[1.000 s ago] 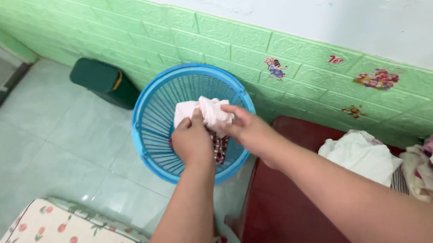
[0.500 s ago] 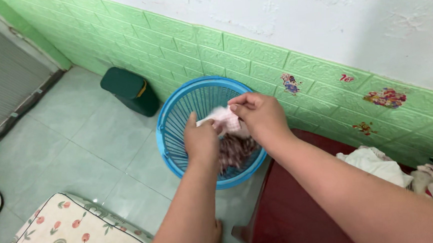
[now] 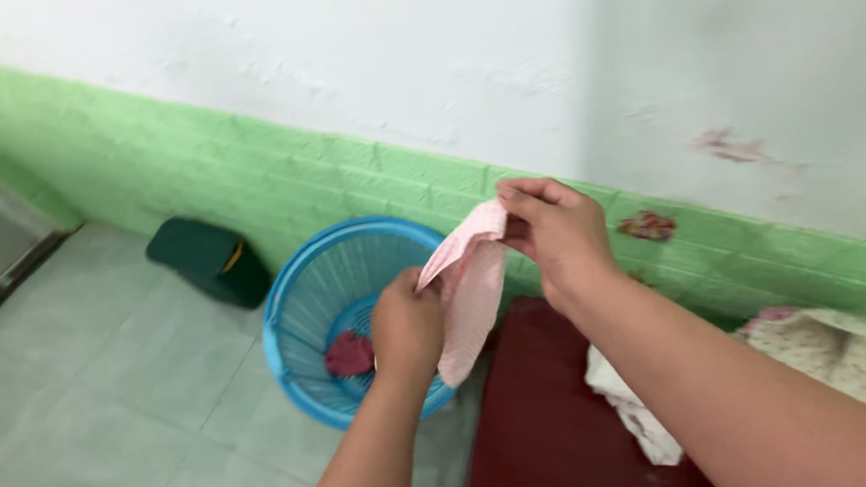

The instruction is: The person folds multiple small garments one by one, including a white cloth, a pink checkered top, a yellow patterned top, and a pink floral top. Each item is smoothed and folded on a red stool, then stacked on top of the previous folded items.

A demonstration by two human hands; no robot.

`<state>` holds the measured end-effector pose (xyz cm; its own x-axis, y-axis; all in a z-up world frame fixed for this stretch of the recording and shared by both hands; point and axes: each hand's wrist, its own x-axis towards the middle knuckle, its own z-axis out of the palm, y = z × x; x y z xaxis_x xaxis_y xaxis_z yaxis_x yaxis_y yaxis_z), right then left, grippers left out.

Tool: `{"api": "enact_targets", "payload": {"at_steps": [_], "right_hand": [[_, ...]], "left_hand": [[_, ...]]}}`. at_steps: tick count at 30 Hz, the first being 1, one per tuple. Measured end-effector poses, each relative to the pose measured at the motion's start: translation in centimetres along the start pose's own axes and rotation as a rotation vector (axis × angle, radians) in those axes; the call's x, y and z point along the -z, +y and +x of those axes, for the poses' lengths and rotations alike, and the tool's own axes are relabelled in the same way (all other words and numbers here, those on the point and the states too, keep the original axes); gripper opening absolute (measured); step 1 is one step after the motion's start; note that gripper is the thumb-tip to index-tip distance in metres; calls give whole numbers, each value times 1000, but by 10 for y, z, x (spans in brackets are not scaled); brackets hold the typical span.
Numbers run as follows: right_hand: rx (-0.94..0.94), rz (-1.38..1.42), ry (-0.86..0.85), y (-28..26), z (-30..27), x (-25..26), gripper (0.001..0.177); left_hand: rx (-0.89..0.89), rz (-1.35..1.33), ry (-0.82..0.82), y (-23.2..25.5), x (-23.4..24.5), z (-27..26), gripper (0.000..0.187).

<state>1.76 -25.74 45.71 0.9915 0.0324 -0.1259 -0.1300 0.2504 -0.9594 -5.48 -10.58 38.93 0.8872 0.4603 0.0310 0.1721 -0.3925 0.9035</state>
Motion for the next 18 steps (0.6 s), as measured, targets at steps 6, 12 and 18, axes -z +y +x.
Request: {"api": "enact_targets", "payload": {"at_steps": [6,12,18], "right_hand": [[9,24,143,-10,-17,88,21],[-204,-136,201,-11,-47,154,48],[-580,177,-7,9,-81,173,65]], "left_hand": [[-65,-201,-140,34,-36,-10,28],[342,-886,-548,87,-90,-26,35],[685,-1226,-929,101,-133,-41,38]]}}
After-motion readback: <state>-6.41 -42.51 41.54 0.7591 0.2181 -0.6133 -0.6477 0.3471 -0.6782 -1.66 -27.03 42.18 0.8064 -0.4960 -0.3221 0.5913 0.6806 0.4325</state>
